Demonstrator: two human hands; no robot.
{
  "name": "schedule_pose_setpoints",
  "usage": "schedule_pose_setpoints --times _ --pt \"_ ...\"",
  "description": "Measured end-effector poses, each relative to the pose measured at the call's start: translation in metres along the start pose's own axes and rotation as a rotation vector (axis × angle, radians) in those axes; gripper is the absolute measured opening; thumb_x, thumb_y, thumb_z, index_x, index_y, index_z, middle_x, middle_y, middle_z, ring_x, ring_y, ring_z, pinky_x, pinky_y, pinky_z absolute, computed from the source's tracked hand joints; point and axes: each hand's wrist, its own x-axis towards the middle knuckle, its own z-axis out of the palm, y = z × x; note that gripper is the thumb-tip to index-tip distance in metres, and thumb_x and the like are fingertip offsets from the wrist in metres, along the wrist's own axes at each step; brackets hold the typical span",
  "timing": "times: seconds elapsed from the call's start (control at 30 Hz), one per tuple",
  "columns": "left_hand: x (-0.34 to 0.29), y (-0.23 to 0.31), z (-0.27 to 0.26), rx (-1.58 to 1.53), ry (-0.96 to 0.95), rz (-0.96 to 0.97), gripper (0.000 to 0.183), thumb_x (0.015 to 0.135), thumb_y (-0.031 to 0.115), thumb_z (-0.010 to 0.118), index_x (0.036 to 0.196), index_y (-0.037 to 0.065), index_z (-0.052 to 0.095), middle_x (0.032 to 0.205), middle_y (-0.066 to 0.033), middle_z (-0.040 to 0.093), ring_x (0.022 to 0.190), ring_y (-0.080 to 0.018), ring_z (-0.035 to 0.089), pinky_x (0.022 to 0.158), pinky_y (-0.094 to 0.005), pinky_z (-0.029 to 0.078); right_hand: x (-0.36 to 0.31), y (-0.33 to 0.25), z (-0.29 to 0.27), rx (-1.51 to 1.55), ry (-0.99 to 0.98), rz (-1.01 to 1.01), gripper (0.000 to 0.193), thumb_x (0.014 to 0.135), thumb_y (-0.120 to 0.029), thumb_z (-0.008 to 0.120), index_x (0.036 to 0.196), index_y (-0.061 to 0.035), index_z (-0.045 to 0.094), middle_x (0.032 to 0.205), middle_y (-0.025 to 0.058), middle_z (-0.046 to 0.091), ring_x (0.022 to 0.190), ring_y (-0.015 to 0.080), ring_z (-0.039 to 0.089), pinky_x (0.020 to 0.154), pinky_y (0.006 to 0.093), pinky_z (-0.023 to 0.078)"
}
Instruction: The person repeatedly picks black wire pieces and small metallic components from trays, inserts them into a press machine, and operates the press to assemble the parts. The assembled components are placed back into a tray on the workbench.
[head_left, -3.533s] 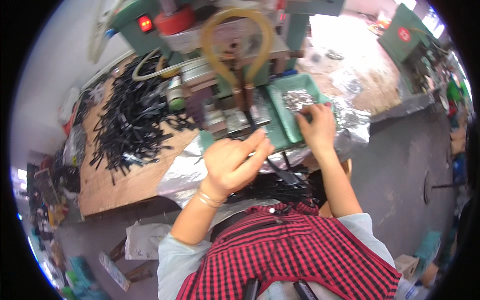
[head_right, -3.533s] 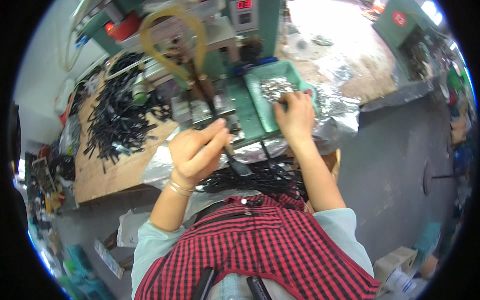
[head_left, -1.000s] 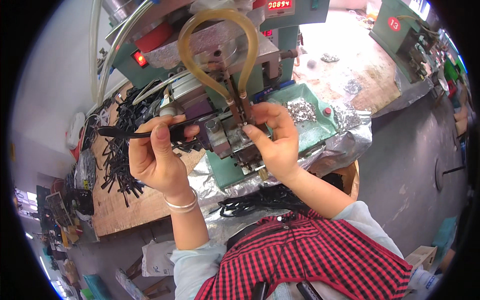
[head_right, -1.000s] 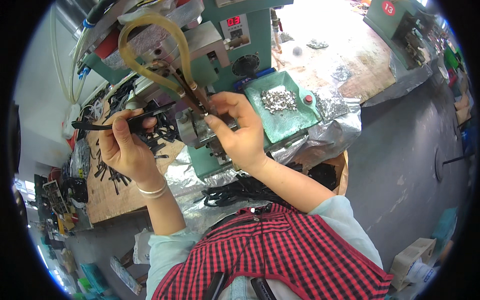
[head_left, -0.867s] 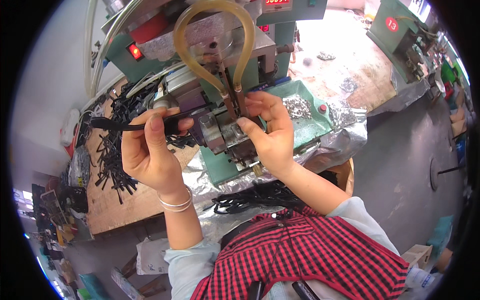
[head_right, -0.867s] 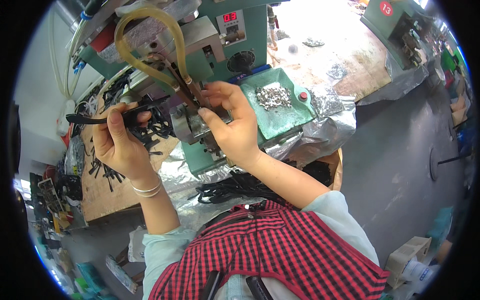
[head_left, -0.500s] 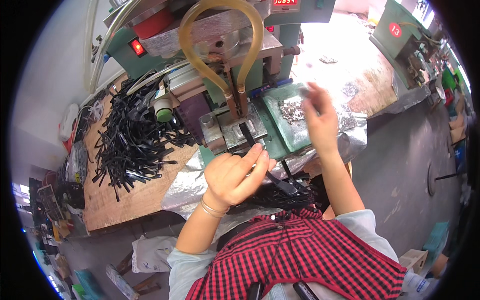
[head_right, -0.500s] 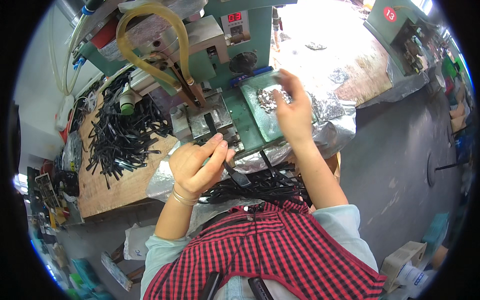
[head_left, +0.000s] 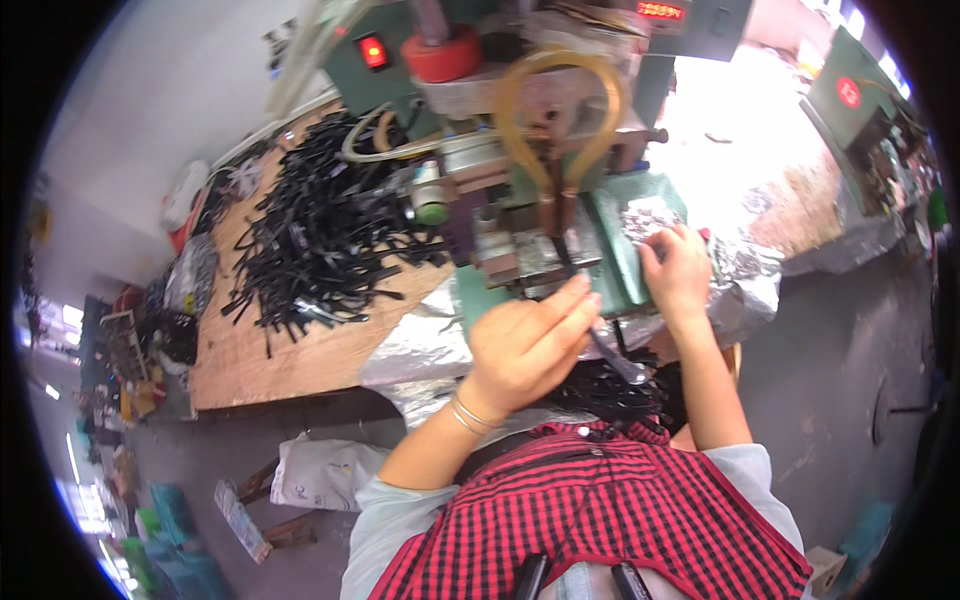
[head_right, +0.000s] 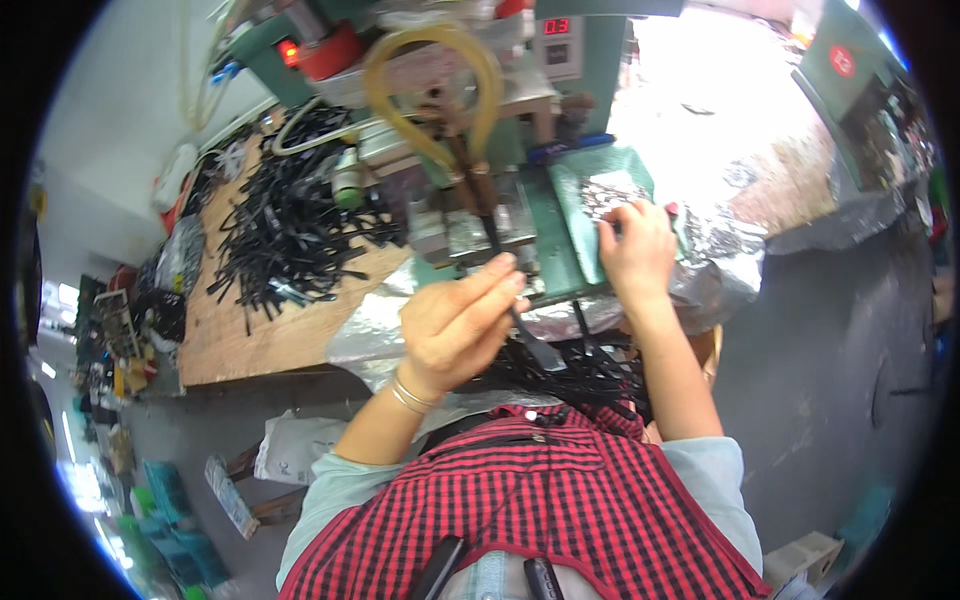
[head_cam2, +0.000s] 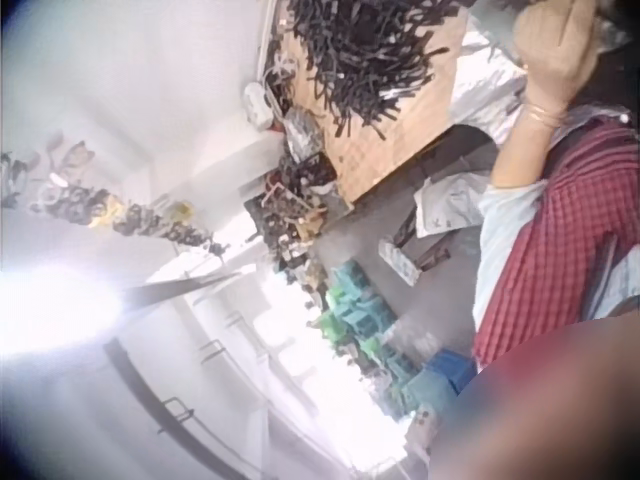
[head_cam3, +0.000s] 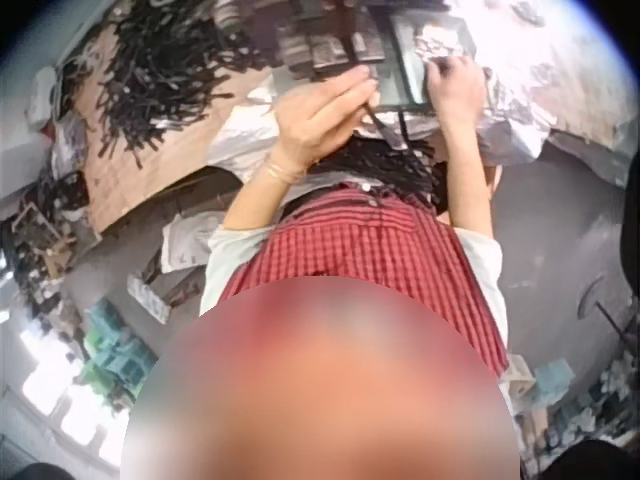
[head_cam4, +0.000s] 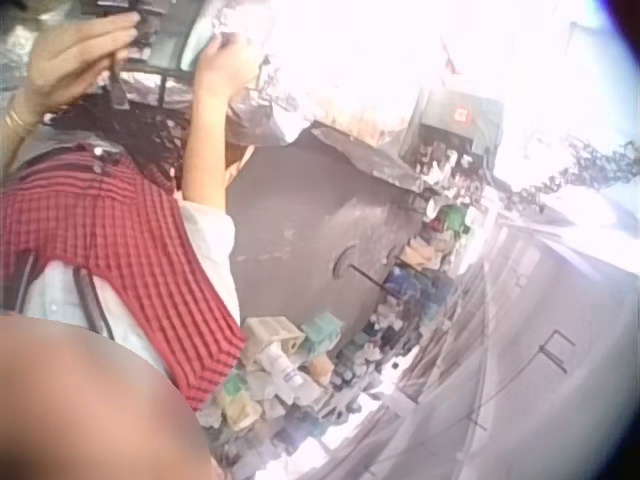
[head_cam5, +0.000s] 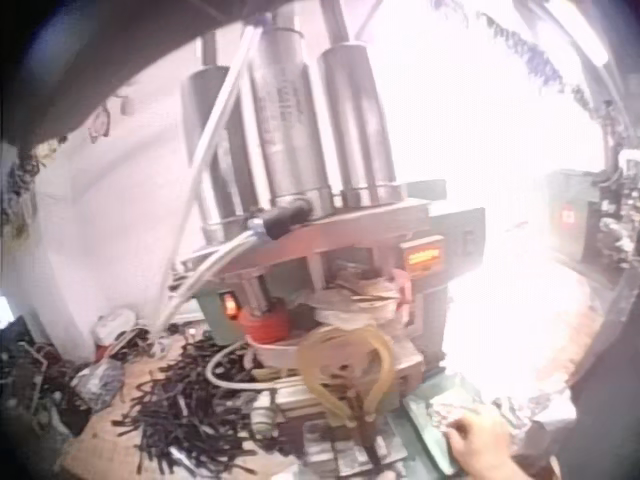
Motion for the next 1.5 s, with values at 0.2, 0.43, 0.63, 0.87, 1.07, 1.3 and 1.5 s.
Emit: schedule_pose_setpoints --times 0.2,0.43,0.63,0.87,1.07,1.3,1.5 --pt "-0.07 0.006 -0.05 0.297 0.062 -0.2 0.025 0.09 0.004 0.077 0.114 0.006 0.075 0.122 -0.017 0.076 0.097 -0.0267 0.075 0.079 -0.0328 0.059 -0.01 0.008 -0.005 0.08 0.007 0.037 0.014 0.087 -0.012 0.075 0.097 -0.0074 0.068 0.09 0.0105 0.071 0.087 0.0333 0.069 0.077 0.045 0.054" --pt "-0.025 -0.123 -0.096 0.495 0.101 -0.349 0.013 0.086 -0.002 0.076 0.098 0.003 0.077 0.098 -0.0089 0.073 0.092 -0.0287 0.067 0.082 -0.0372 0.053 -0.001 -0.007 -0.016 0.344 0.153 -0.005 0.013 0.092 -0.005 0.074 0.105 -0.0048 0.075 0.095 0.0124 0.074 0.089 0.0317 0.071 0.082 0.0415 0.055" --pt "-0.111 -0.225 -0.056 0.703 -0.333 -0.372 0.013 0.077 0.007 0.069 0.087 0.007 0.077 0.102 -0.0068 0.07 0.094 -0.0313 0.062 0.083 -0.0423 0.051 -0.001 -0.011 -0.001 0.352 0.136 -0.01 0.008 0.092 -0.002 0.071 0.099 -0.0049 0.074 0.095 0.0109 0.074 0.09 0.0302 0.07 0.083 0.0393 0.054" --pt "-0.075 -0.138 -0.104 0.561 -0.107 -0.855 0.023 0.097 0.009 0.068 0.119 0.012 0.072 0.079 -0.0125 0.072 0.065 -0.0342 0.067 0.061 -0.0415 0.052 -0.041 0.03 -0.043 0.202 0.206 0.047 0.014 0.09 0.003 0.07 0.102 -0.0041 0.074 0.098 0.0115 0.073 0.096 0.031 0.068 0.087 0.0392 0.053" --pt "-0.2 -0.125 -0.132 0.677 0.02 -1.062 0.031 0.104 0.014 0.057 0.134 0.008 0.061 0.101 -0.0181 0.077 0.087 -0.0351 0.075 0.076 -0.0429 0.057 -0.051 0.024 -0.057 0.386 0.188 0.158 0.016 0.091 0.004 0.07 0.105 -0.0016 0.075 0.1 0.0115 0.074 0.096 0.0278 0.07 0.089 0.0374 0.053" --pt "-0.15 -0.144 -0.067 0.495 0.135 -0.93 0.021 0.099 0.013 0.071 0.118 0.005 0.068 0.101 -0.0137 0.078 0.085 -0.0261 0.076 0.075 -0.0359 0.056 0.025 -0.086 -0.063 0.733 0.07 -0.178 0.014 0.087 0.003 0.071 0.1 -0.0022 0.077 0.098 0.0117 0.075 0.093 0.028 0.07 0.085 0.0366 0.054" --pt "-0.097 -0.121 -0.052 0.283 0.374 -0.746 0.012 0.097 0.007 0.075 0.094 -0.004 0.073 0.084 -0.0036 0.063 0.071 -0.0096 0.057 0.062 -0.0267 0.048 0.017 -0.115 -0.018 1.181 0.016 0.104 0.036 0.089 0.001 0.073 0.124 0.0005 0.066 0.108 0.0109 0.074 0.102 0.0202 0.071 0.093 0.0334 0.054"
